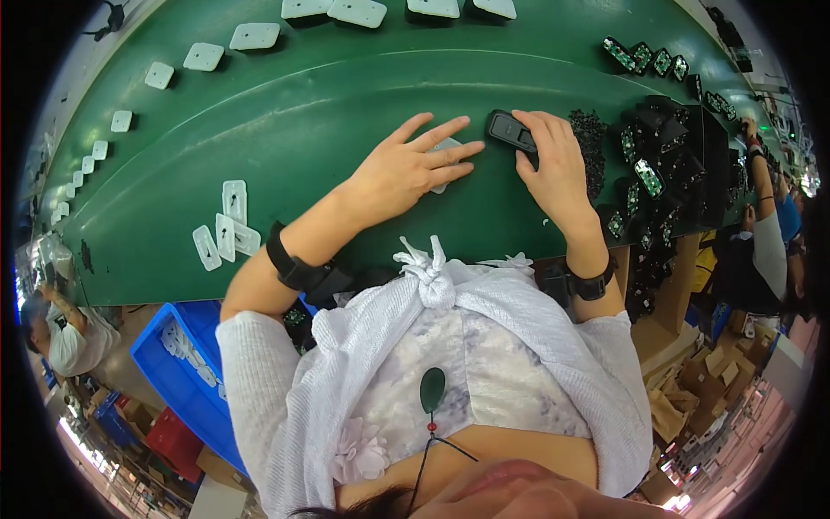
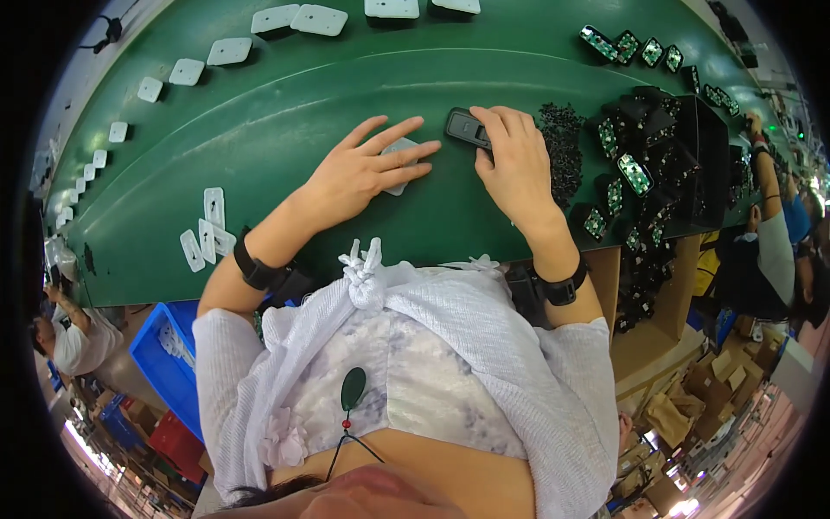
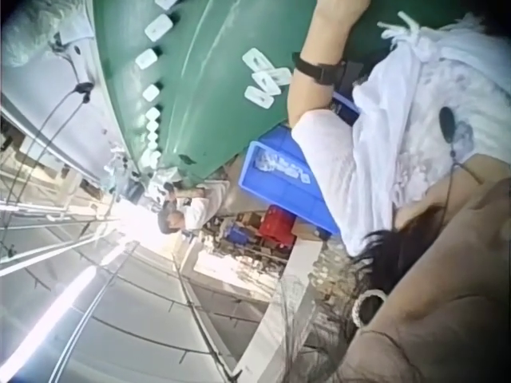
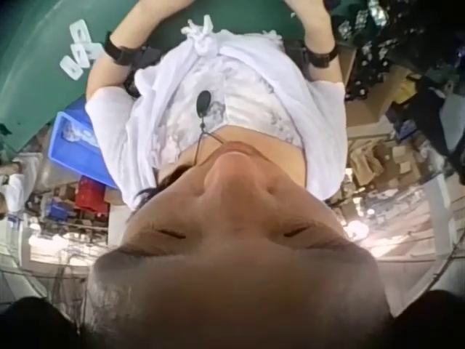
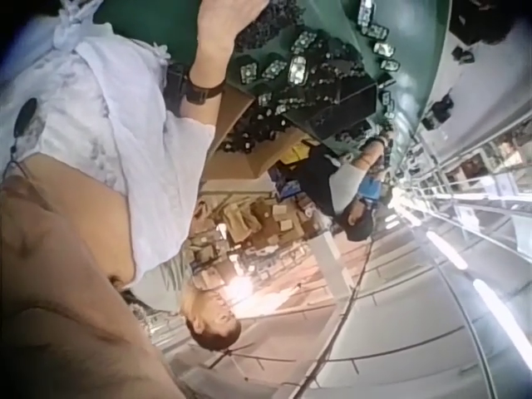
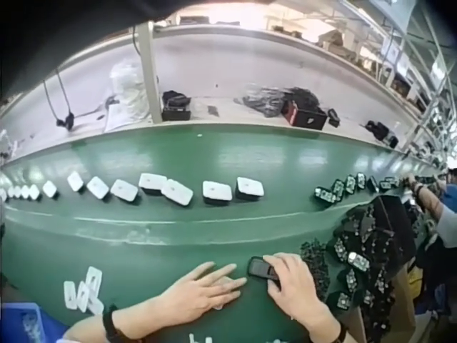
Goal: Assemble small electronic components by placing PCBs into plastic housings on a factory production line.
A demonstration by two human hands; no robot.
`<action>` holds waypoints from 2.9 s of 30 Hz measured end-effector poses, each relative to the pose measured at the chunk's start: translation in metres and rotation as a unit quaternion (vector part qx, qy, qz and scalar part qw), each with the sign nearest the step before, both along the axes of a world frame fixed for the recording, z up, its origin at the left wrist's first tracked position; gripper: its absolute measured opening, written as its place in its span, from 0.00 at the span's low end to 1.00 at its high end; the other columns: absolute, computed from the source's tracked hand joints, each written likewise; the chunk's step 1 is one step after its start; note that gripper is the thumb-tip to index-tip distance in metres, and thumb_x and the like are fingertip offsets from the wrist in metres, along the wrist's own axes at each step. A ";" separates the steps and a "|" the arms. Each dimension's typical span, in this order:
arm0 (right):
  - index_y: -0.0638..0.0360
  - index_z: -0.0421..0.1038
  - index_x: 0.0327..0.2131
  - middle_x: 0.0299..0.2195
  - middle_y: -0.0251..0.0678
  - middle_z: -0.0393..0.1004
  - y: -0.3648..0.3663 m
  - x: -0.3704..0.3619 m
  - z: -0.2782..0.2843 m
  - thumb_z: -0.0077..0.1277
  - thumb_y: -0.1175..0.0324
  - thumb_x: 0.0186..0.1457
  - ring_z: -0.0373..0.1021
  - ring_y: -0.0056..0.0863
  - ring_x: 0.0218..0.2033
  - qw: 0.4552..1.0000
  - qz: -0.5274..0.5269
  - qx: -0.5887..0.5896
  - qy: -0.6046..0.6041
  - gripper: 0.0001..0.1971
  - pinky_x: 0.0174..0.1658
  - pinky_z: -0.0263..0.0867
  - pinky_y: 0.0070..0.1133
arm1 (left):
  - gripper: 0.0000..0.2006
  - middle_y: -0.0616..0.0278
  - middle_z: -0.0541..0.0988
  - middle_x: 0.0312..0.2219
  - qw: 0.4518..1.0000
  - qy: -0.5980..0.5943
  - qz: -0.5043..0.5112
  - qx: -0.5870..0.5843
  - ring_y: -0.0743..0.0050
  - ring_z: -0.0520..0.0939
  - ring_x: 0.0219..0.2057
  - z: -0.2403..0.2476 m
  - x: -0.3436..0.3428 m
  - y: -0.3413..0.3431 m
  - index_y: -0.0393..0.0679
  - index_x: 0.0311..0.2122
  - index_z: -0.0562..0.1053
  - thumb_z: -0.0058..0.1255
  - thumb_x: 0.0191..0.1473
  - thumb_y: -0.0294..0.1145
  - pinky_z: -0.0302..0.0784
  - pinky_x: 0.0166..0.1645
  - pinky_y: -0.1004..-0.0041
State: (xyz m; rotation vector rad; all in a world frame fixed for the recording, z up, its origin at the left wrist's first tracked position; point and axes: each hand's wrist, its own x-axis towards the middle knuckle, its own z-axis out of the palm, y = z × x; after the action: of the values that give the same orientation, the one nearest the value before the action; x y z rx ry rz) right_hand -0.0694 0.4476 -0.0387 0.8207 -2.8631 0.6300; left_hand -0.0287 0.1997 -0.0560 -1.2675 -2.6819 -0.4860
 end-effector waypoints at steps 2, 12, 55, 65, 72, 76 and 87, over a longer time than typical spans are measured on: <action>0.57 0.65 0.51 0.45 0.40 0.69 0.002 -0.001 -0.003 0.56 0.78 0.45 0.66 0.43 0.48 1.000 0.005 -0.011 0.011 0.26 0.51 0.63 0.30 | 0.24 0.68 0.68 0.56 1.000 0.004 0.017 -0.012 0.65 0.67 0.56 -0.005 -0.001 -0.003 0.53 0.53 0.71 0.48 0.48 0.25 0.61 0.60 0.61; 0.61 0.69 0.49 0.44 0.42 0.72 -0.018 0.015 0.002 0.59 0.74 0.49 0.71 0.35 0.42 0.986 0.001 -0.162 -0.042 0.22 0.47 0.66 0.26 | 0.19 0.60 0.71 0.44 0.982 0.036 0.184 -0.016 0.61 0.71 0.48 -0.008 0.015 -0.007 0.45 0.47 0.73 0.51 0.46 0.26 0.66 0.53 0.63; 0.61 0.64 0.56 0.47 0.37 0.71 -0.046 -0.001 -0.007 0.57 0.75 0.53 0.68 0.23 0.46 0.816 0.062 -0.452 -0.355 0.26 0.50 0.64 0.21 | 0.18 0.56 0.81 0.38 0.714 -0.422 0.311 0.464 0.72 0.80 0.32 -0.006 0.020 0.012 0.32 0.50 0.70 0.51 0.58 0.32 0.75 0.38 0.76; 0.59 0.66 0.53 0.45 0.33 0.73 -0.020 -0.111 0.009 0.59 0.74 0.50 0.68 0.23 0.45 0.961 0.025 -0.260 -0.089 0.25 0.50 0.63 0.20 | 0.16 0.59 0.78 0.41 0.714 -0.419 0.266 0.494 0.75 0.79 0.38 -0.010 0.026 0.011 0.37 0.51 0.71 0.51 0.58 0.29 0.74 0.41 0.78; 0.52 0.70 0.52 0.45 0.32 0.73 0.016 -0.232 -0.010 0.58 0.67 0.53 0.67 0.22 0.46 0.938 0.058 -0.182 -0.288 0.21 0.52 0.61 0.19 | 0.12 0.60 0.77 0.40 0.750 -0.336 0.310 0.479 0.76 0.79 0.35 -0.008 0.053 -0.016 0.39 0.46 0.74 0.52 0.55 0.24 0.74 0.38 0.79; 0.49 0.71 0.53 0.46 0.28 0.73 0.004 -0.260 -0.022 0.54 0.61 0.57 0.65 0.21 0.49 0.931 0.130 -0.111 -0.323 0.19 0.54 0.57 0.18 | 0.12 0.59 0.77 0.39 0.792 -0.246 0.376 0.412 0.76 0.79 0.32 0.001 0.074 -0.034 0.39 0.44 0.75 0.52 0.54 0.22 0.72 0.32 0.80; 0.52 0.71 0.51 0.47 0.37 0.72 0.054 -0.242 0.019 0.56 0.57 0.54 0.69 0.31 0.46 0.999 -0.023 0.037 -0.012 0.22 0.49 0.65 0.27 | 0.24 0.51 0.73 0.43 0.756 0.071 0.645 -0.084 0.48 0.72 0.44 0.001 0.107 -0.127 0.43 0.50 0.70 0.60 0.48 0.37 0.69 0.48 0.58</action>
State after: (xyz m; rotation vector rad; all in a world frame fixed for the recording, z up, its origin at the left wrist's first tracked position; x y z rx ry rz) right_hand -0.3117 0.5012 -0.0200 0.7596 -2.9346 0.5357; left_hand 0.0781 0.0730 -0.0551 0.6743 -2.6891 0.0733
